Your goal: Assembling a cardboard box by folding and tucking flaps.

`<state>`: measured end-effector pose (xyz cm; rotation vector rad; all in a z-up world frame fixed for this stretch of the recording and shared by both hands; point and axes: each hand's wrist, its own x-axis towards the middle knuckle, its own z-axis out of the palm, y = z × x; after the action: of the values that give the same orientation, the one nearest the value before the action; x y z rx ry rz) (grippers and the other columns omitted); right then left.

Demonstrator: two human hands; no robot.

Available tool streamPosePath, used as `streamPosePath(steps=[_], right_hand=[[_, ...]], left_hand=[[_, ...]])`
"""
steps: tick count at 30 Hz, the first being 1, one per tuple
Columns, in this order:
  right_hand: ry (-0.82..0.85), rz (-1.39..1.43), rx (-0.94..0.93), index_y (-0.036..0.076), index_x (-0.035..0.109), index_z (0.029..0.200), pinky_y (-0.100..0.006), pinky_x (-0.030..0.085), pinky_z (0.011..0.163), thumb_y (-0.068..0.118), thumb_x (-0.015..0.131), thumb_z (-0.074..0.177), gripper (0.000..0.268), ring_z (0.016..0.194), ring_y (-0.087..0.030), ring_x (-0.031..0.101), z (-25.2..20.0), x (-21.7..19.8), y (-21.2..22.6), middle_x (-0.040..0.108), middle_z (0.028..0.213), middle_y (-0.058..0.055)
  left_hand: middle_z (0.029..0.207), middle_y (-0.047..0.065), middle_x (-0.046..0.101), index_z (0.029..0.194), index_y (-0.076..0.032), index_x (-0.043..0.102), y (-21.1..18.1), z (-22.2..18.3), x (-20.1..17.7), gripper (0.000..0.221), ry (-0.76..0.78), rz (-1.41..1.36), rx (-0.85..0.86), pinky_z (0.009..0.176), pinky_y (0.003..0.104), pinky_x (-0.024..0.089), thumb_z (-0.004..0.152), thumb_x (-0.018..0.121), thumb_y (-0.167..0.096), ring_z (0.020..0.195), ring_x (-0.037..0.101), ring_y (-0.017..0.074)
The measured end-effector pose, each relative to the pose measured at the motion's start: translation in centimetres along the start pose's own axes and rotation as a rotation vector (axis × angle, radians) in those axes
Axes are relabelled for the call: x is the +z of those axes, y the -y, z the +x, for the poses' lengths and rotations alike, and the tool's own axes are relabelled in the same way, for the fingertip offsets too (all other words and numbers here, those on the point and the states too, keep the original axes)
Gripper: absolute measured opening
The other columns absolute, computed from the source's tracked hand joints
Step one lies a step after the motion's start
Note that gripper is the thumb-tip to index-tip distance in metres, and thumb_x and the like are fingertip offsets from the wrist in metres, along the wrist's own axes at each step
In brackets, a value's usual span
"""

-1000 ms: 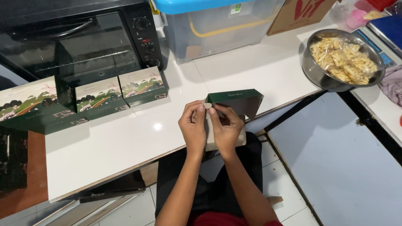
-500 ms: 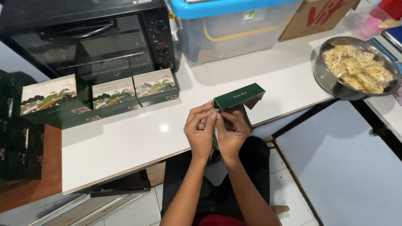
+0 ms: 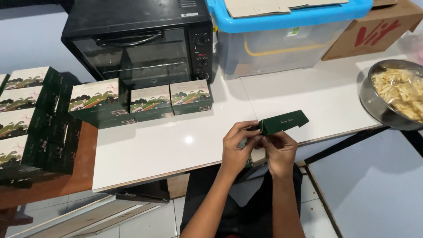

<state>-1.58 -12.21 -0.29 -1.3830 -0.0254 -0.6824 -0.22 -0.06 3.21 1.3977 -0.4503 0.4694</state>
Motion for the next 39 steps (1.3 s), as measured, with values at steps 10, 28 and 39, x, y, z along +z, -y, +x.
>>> streamPosePath(steps=[10, 28, 39], right_hand=[[0.026, -0.004, 0.052, -0.005, 0.074, 0.097, -0.039, 0.061, 0.067, -0.012, 0.071, 0.088, 0.013, 0.074, -0.021, 0.071, -0.1, -1.6, -2.2, 0.074, 0.079, -0.017], [0.441, -0.299, -0.147, 0.004, 0.079, 0.106, -0.046, 0.063, 0.078, 0.001, 0.075, 0.086, 0.02, 0.097, -0.037, 0.077, -2.1, 3.1, 5.9, 0.081, 0.104, -0.014], [0.243, -0.507, 0.068, 0.004, 0.068, 0.127, -0.046, 0.059, 0.084, 0.007, 0.072, 0.092, 0.035, 0.098, -0.032, 0.075, -1.0, 0.5, 3.9, 0.078, 0.102, -0.017]], left_hand=[[0.112, 0.009, 0.078, 0.093, -0.012, 0.08, 0.4, 0.1, -1.5, 0.015, 0.082, 0.002, 0.023, 0.096, 0.042, 0.06, 0.078, 0.086, -0.012, 0.109, 0.074, 0.0284], [0.119, 0.016, 0.076, 0.12, -0.007, 0.072, 1.6, 0.9, -5.9, 0.03, 0.02, 0.044, -0.101, 0.095, 0.045, 0.055, 0.091, 0.074, -0.015, 0.111, 0.071, 0.0327], [0.117, 0.017, 0.075, 0.121, -0.005, 0.068, 0.3, 2.1, -9.1, 0.041, -0.025, -0.025, -0.179, 0.105, 0.045, 0.048, 0.098, 0.058, -0.037, 0.116, 0.068, 0.0284]])
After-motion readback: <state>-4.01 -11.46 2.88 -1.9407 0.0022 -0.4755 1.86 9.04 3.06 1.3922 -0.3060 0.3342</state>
